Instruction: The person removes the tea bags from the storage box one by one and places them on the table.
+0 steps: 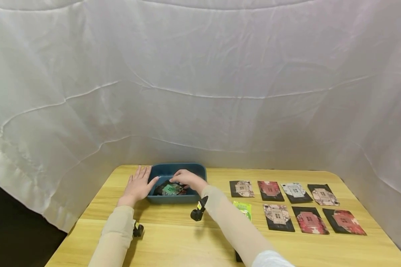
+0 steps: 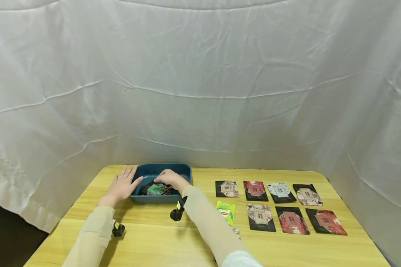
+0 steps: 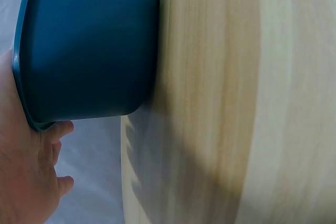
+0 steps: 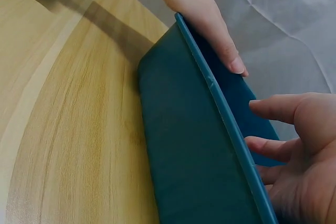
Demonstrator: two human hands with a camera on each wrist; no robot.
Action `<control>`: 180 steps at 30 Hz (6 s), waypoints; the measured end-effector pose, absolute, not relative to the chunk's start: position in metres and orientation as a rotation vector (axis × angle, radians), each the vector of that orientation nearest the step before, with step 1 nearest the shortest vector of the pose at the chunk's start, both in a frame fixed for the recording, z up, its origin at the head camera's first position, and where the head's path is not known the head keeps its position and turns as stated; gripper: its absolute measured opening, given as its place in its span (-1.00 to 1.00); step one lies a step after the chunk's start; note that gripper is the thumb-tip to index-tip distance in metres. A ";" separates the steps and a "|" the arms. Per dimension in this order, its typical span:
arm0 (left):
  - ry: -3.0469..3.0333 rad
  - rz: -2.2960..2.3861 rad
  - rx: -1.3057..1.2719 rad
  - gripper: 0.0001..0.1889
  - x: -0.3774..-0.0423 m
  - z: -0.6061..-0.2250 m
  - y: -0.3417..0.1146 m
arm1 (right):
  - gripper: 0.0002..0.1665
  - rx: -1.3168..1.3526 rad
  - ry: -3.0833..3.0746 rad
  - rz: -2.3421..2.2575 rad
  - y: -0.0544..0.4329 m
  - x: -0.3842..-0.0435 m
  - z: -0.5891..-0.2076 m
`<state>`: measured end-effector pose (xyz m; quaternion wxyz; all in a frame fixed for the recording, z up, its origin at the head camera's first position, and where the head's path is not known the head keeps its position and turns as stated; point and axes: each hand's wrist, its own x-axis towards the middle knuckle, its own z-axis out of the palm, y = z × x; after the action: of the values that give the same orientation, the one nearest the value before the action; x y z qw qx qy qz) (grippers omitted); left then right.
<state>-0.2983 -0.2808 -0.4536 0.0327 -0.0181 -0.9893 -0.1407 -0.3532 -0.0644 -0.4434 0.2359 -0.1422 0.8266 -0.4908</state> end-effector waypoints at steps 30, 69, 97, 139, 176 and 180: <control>-3.032 -0.477 -0.050 -0.17 -0.299 -0.457 -0.281 | -0.70 -0.472 2.243 -1.552 -0.065 -0.357 -0.450; -3.007 -0.512 -0.069 -0.15 -0.297 -0.460 -0.283 | -0.27 -0.582 2.245 -1.737 0.049 -0.325 -0.418; -3.010 -0.547 -0.084 -0.16 -0.292 -0.457 -0.282 | -0.35 -0.486 2.203 -1.704 0.213 -0.244 -0.432; -3.033 -0.543 -0.074 -0.20 -0.293 -0.454 -0.281 | -0.59 -0.615 1.998 -1.462 0.345 -0.183 -0.475; -3.031 -0.557 -0.076 -0.18 -0.294 -0.453 -0.279 | -0.56 -0.734 2.418 -1.116 0.227 -0.245 -0.403; -3.029 -0.551 -0.074 -0.17 -0.295 -0.454 -0.280 | -0.58 -0.799 2.413 -1.108 0.200 -0.257 -0.399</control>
<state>-0.2948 -0.2797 -0.4540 0.0307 -0.0241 -0.9831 -0.1789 -0.2567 0.1998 -0.3987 0.1834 -0.2833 0.8555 -0.3928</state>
